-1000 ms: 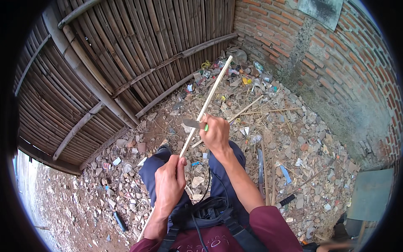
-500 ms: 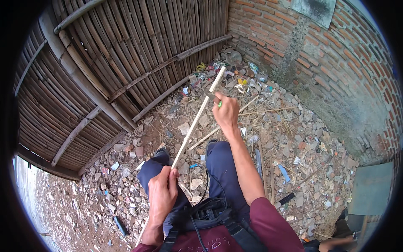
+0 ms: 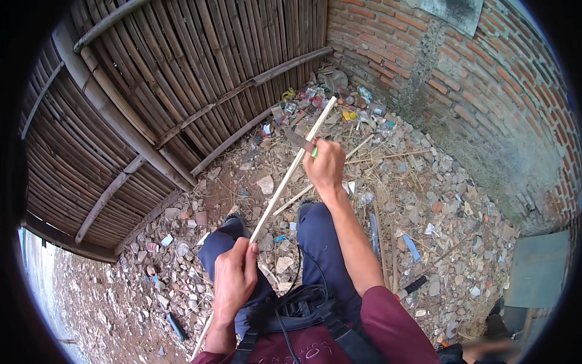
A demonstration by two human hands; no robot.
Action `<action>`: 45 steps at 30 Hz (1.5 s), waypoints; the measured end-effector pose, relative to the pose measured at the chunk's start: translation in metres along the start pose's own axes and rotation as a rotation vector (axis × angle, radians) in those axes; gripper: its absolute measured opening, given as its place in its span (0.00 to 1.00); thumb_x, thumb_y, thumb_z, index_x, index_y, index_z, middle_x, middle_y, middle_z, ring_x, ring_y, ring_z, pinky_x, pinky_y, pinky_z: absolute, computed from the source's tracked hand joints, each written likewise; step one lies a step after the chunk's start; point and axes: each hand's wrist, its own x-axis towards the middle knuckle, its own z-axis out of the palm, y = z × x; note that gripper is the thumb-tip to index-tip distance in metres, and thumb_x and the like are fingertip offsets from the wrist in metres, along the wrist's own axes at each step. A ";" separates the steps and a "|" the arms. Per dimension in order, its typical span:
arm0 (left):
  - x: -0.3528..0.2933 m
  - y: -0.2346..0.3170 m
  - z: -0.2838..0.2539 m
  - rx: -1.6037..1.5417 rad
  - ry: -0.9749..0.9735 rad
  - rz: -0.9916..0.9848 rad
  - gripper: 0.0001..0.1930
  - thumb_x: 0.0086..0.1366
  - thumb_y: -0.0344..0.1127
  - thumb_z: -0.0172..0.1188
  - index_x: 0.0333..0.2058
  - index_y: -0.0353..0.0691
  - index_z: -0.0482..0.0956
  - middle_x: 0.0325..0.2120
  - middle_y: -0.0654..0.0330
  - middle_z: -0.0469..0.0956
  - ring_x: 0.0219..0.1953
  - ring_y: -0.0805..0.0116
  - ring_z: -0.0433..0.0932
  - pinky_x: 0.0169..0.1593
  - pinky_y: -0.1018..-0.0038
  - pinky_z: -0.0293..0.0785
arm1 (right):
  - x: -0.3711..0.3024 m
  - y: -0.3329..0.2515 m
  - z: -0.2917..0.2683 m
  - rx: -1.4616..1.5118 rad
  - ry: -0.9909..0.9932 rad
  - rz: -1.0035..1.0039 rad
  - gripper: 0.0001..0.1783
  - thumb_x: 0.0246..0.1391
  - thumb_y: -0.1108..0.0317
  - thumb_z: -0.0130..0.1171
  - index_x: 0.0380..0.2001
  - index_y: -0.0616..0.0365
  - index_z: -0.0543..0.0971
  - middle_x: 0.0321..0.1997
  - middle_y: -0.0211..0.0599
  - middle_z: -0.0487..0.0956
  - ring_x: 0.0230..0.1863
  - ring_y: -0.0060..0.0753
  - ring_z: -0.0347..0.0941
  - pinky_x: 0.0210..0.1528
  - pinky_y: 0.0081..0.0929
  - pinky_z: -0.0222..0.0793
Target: The person carves and whittles long pieces of bamboo using a knife.
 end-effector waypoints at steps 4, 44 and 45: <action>-0.005 0.004 0.005 0.013 -0.008 -0.018 0.11 0.78 0.31 0.58 0.33 0.35 0.71 0.22 0.44 0.76 0.24 0.37 0.78 0.28 0.50 0.68 | 0.012 -0.003 0.000 0.003 0.027 -0.030 0.08 0.56 0.74 0.63 0.24 0.62 0.86 0.12 0.45 0.77 0.13 0.42 0.76 0.21 0.41 0.66; -0.006 -0.039 -0.012 -0.368 -0.263 -0.176 0.17 0.84 0.39 0.51 0.40 0.33 0.81 0.18 0.70 0.69 0.19 0.84 0.65 0.23 0.77 0.60 | 0.007 -0.047 -0.064 1.122 -0.349 0.672 0.18 0.73 0.54 0.61 0.46 0.59 0.86 0.29 0.24 0.79 0.16 0.05 0.52 0.19 0.14 0.44; -0.006 -0.042 -0.011 -0.367 -0.259 -0.180 0.17 0.84 0.39 0.51 0.40 0.33 0.81 0.18 0.70 0.69 0.19 0.84 0.65 0.23 0.77 0.60 | 0.009 -0.050 -0.066 1.124 -0.355 0.672 0.18 0.73 0.54 0.61 0.46 0.59 0.86 0.29 0.24 0.79 0.16 0.05 0.52 0.19 0.14 0.44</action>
